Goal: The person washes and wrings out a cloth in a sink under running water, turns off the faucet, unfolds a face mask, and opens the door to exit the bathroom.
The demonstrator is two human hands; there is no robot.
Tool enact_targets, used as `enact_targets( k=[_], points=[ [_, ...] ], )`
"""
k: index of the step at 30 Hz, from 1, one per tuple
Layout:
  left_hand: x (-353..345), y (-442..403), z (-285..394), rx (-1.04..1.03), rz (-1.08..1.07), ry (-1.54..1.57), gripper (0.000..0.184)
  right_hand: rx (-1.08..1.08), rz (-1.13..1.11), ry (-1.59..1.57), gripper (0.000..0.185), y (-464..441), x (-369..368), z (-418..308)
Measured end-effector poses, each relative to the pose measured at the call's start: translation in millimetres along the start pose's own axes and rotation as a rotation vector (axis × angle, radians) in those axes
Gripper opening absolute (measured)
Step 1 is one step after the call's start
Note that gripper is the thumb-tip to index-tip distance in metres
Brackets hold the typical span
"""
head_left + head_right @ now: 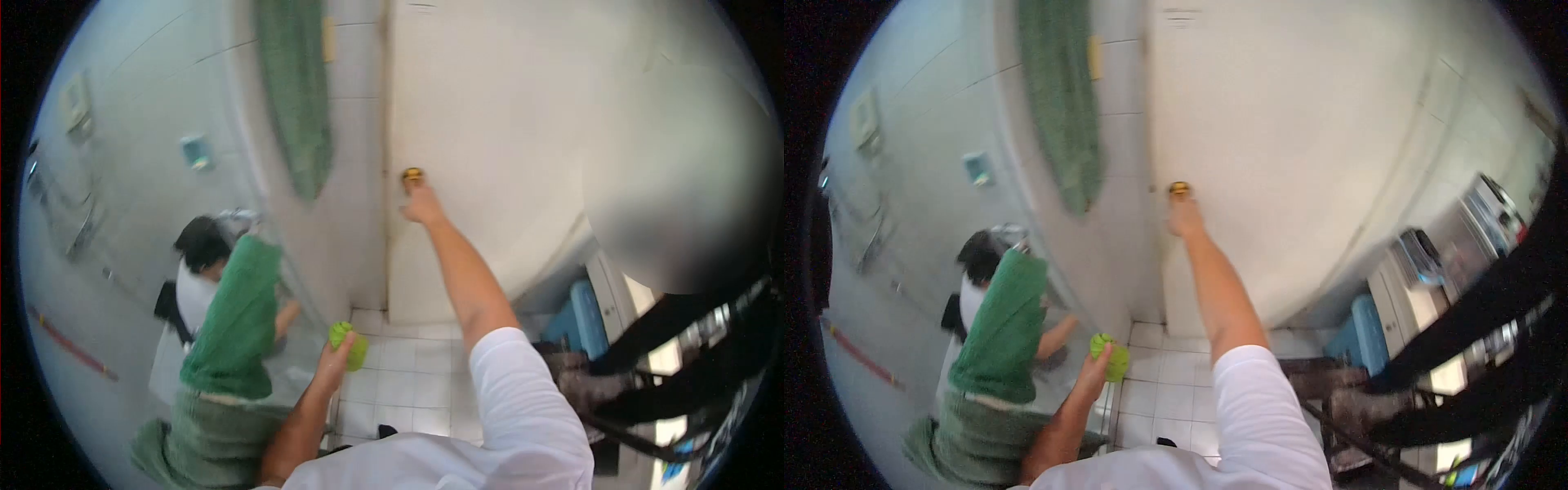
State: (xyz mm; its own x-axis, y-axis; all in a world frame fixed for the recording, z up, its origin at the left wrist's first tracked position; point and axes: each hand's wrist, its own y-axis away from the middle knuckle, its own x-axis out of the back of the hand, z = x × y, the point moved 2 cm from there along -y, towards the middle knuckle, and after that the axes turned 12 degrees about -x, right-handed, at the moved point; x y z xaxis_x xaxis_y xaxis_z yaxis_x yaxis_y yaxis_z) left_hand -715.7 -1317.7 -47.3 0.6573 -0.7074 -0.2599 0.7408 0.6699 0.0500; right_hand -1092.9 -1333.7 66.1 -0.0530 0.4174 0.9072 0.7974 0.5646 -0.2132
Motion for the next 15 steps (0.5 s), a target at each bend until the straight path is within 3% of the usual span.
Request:
enact_targets(
  k=[1, 2, 3, 9, 12, 14, 15],
  points=[
    [-6, -10, -9, 0.035, -0.025, 0.094, 0.036, 0.060, 0.044, -0.032, 0.075, 2, -2, 5],
    [-13, -18, -18, 0.076, -0.042, 0.192, 0.038, -0.066, -0.001, 0.006, 0.075, 14, 4, -2],
    [-21, -27, -25, 0.120, -0.050, 0.290, 0.041, -0.051, 0.015, -0.044, 0.074, 25, 8, -4],
    [-33, -92, -81, 0.185, -0.024, 0.424, 0.044, 0.024, 0.126, -0.196, 0.056, 104, 43, -1],
    [-21, -128, -126, 0.138, -0.226, 0.494, 0.044, 0.066, 0.088, -0.208, 0.050, 127, 52, 12],
    [-35, -129, -119, 0.216, 0.105, 0.210, 0.045, 0.179, 0.274, -0.270, 0.043, 151, 57, 19],
    [-41, -133, -118, 0.254, 0.203, 0.130, 0.050, 0.164, 0.213, -0.294, 0.041, 162, 64, 20]
  ],
)
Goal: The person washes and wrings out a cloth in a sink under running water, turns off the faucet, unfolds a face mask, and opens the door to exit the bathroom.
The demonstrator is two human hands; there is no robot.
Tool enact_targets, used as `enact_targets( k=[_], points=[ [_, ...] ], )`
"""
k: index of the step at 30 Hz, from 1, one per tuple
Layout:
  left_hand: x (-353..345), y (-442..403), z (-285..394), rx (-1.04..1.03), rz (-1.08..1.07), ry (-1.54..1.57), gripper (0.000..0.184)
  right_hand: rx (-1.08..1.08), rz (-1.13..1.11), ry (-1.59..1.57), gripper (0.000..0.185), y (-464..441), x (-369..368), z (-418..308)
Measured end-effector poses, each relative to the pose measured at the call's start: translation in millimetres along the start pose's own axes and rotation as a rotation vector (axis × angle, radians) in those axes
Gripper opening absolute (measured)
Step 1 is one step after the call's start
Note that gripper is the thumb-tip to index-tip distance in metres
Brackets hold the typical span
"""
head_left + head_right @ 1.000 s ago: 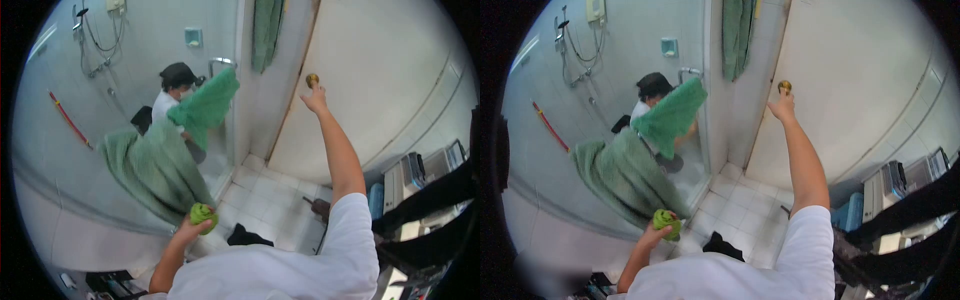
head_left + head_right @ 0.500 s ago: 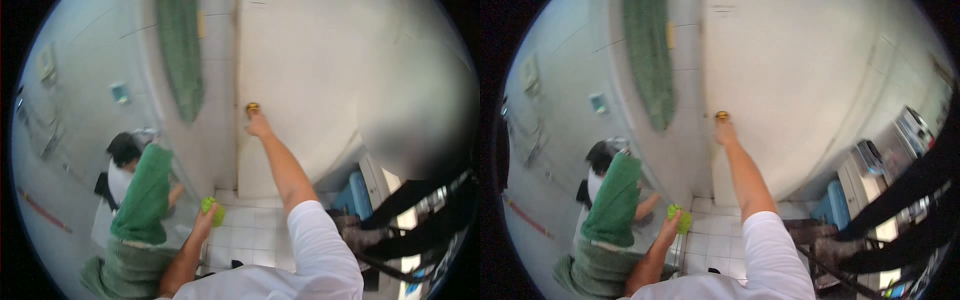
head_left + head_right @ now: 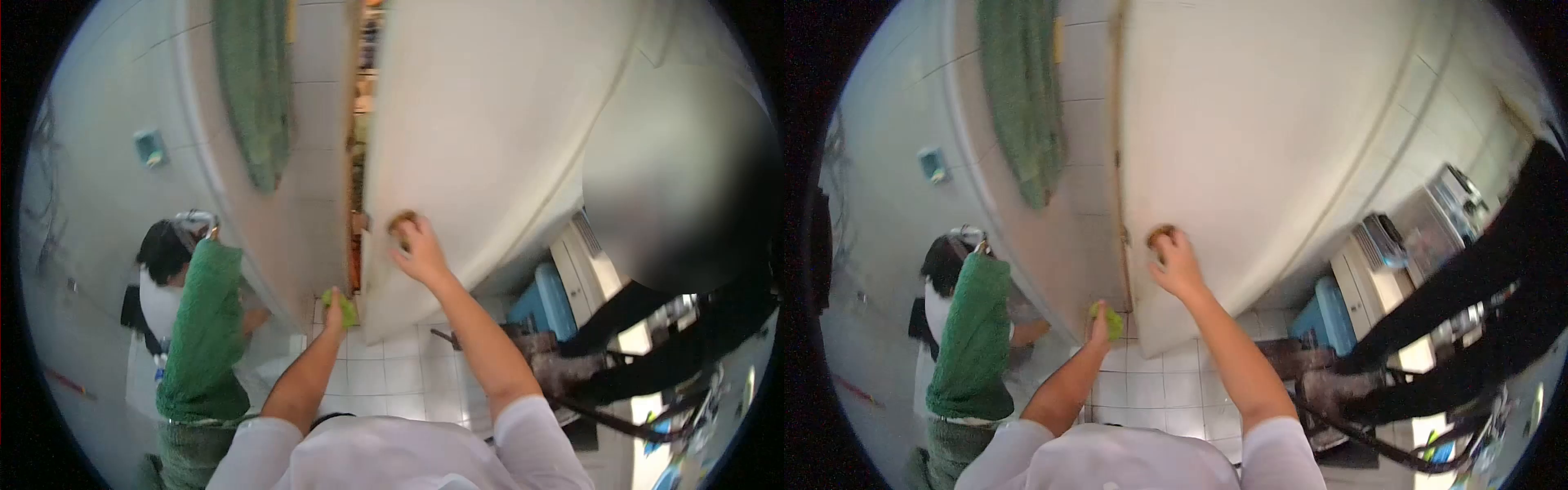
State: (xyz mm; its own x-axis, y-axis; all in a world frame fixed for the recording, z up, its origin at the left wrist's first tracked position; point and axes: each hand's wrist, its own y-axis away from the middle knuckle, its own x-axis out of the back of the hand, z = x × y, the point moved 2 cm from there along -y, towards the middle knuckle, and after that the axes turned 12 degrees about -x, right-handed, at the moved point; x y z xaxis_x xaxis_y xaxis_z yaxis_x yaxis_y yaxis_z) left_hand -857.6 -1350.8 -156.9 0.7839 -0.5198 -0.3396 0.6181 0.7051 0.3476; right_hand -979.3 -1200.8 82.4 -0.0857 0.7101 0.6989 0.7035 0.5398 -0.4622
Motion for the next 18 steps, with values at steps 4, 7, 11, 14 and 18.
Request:
enact_targets(
  k=[4, 7, 11, 14, 18],
  points=[
    [-30, -16, 5, 0.051, 0.168, -0.133, 0.066, -0.123, -0.079, 0.043, 0.029, 43, 41, -7],
    [-38, -111, -69, -0.118, 0.016, -0.434, 0.068, -0.181, -0.045, 0.063, 0.023, 69, 65, -11],
    [-86, -123, -28, -0.027, -0.002, -0.869, 0.065, -0.317, 0.009, 0.061, 0.022, 91, 87, -8],
    [-127, -169, -18, -0.002, -0.198, -1.112, 0.068, -0.452, 0.036, 0.069, 0.027, 103, 83, 6],
    [-170, -265, -88, -0.001, -0.750, -0.955, 0.065, -0.773, 0.044, -0.209, 0.026, 117, 67, 6]
  ],
)
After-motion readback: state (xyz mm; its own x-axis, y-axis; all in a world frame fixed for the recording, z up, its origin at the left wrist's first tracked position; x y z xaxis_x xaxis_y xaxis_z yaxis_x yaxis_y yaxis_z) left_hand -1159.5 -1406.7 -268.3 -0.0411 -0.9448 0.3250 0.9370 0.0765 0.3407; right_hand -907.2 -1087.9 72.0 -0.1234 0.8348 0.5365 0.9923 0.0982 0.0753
